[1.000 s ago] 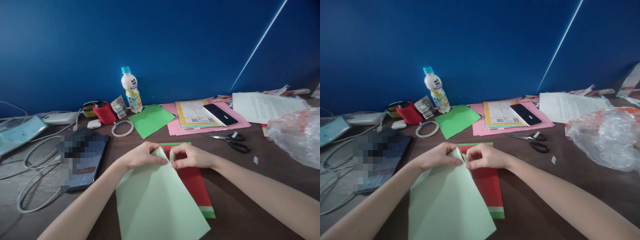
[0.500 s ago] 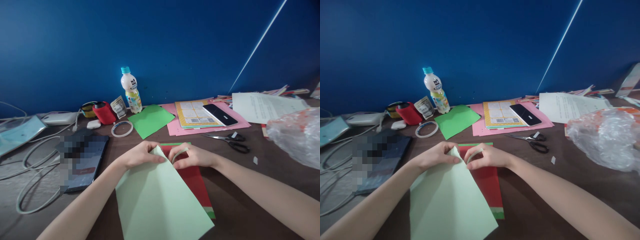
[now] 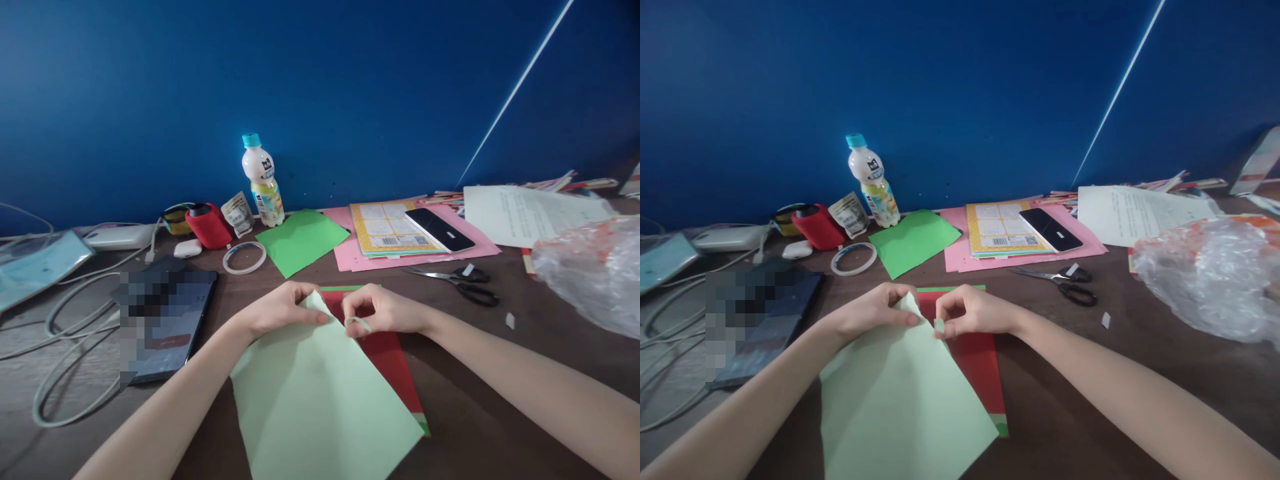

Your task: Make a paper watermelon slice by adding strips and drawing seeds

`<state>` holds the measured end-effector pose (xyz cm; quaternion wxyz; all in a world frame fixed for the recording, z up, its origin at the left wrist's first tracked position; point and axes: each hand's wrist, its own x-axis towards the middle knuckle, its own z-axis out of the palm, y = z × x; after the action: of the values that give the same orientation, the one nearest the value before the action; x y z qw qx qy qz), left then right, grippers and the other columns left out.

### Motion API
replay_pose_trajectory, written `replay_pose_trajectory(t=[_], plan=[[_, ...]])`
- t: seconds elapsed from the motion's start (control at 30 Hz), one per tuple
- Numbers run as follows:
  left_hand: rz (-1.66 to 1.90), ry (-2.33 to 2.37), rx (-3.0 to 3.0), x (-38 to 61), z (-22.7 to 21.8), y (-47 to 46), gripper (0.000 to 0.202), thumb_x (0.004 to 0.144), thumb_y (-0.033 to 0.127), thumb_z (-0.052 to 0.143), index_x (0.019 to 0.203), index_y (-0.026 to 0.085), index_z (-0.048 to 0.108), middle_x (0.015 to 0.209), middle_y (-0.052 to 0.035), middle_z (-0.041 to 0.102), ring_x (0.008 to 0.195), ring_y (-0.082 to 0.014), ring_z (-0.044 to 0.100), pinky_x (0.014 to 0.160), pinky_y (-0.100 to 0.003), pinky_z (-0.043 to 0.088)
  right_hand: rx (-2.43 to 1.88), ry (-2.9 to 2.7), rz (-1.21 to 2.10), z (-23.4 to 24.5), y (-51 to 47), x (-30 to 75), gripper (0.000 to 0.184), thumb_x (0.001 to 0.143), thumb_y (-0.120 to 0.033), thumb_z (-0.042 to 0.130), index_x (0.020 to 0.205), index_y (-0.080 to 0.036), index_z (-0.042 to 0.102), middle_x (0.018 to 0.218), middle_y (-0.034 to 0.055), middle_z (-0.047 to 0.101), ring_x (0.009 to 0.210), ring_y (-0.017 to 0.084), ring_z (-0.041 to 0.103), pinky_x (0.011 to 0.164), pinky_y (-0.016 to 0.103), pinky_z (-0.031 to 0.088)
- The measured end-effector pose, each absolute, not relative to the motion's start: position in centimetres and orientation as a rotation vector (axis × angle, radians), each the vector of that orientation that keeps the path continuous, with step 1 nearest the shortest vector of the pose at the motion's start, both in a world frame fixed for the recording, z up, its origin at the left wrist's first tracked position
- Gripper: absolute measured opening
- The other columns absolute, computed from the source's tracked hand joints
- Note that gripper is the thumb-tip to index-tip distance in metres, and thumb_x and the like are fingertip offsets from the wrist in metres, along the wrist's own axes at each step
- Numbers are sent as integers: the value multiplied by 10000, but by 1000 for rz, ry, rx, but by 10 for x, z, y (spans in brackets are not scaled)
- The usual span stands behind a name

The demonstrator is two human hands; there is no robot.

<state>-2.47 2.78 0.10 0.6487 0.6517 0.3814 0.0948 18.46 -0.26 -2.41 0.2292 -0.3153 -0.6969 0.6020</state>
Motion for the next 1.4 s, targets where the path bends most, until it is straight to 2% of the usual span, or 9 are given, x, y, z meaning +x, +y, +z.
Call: replay_pose_trajectory(t=[0.2, 0.4, 0.57, 0.63, 0.77, 0.93, 1.27, 1.33, 1.4], plan=[[232, 888, 1497, -25, 0, 27, 223, 653, 328, 659, 758, 154, 567, 687, 15, 598, 588, -95, 549, 546, -192, 422, -888, -1963, 1617, -23, -1, 186, 243, 688, -336, 652, 611, -136, 538, 626, -25, 515, 598, 82, 451, 576, 221, 343], [237, 885, 1537, -25, 1, 28, 227, 644, 339, 658, 718, 152, 552, 655, 25, 575, 575, -92, 532, 536, -189, 412, -871, -2089, 1625, -18, -1, 187, 211, 701, -361, 632, 724, -154, 599, 688, -15, 551, 646, 100, 479, 614, 237, 361], [233, 894, 1568, -24, 2, 28, 236, 653, 354, 647, 757, 157, 568, 690, 19, 586, 606, -103, 544, 549, -194, 416, -888, -2067, 1633, -20, -1, 188, 231, 682, -360, 650, 655, -147, 564, 622, -35, 506, 584, 77, 437, 558, 215, 331], [233, 904, 1555, -25, 2, 27, 235, 646, 353, 652, 725, 152, 558, 664, 23, 576, 587, -99, 536, 537, -191, 409, -897, -2024, 1643, -21, -1, 188, 227, 672, -349, 662, 648, -146, 563, 627, -34, 515, 587, 77, 446, 566, 216, 337], [244, 885, 1471, -25, 1, 26, 262, 645, 343, 652, 797, 150, 564, 716, 8, 599, 608, -109, 554, 567, -210, 426, -859, -1886, 1711, -22, -1, 188, 198, 667, -311, 674, 641, -138, 581, 644, -17, 551, 631, 92, 485, 620, 227, 366], [281, 893, 1436, -25, -2, 27, 263, 620, 341, 674, 693, 149, 509, 626, 27, 563, 541, -91, 527, 507, -192, 400, -791, -1812, 1728, -20, -1, 190, 159, 659, -268, 681, 629, -135, 598, 633, -20, 556, 613, 84, 482, 614, 221, 371], [356, 928, 1432, -23, 0, 25, 273, 645, 358, 658, 726, 153, 496, 628, 31, 541, 539, -81, 507, 486, -180, 383, -790, -1787, 1721, -21, 1, 192, 178, 759, -316, 578, 769, -139, 587, 753, 0, 574, 728, 110, 526, 722, 255, 387], [401, 955, 1437, -21, 2, 24, 279, 643, 370, 658, 719, 157, 494, 620, 39, 538, 528, -76, 498, 480, -175, 377, -789, -1732, 1750, -19, 0, 190, 204, 759, -324, 580, 865, -152, 553, 839, 14, 572, 803, 124, 535, 758, 272, 394], [473, 994, 1430, -18, 3, 23, 293, 638, 386, 658, 722, 164, 486, 615, 46, 536, 512, -74, 493, 475, -175, 379, -840, -1657, 1731, -17, -1, 188, 305, 743, -331, 600, 974, -175, 476, 912, 29, 557, 861, 142, 538, 764, 292, 405]])
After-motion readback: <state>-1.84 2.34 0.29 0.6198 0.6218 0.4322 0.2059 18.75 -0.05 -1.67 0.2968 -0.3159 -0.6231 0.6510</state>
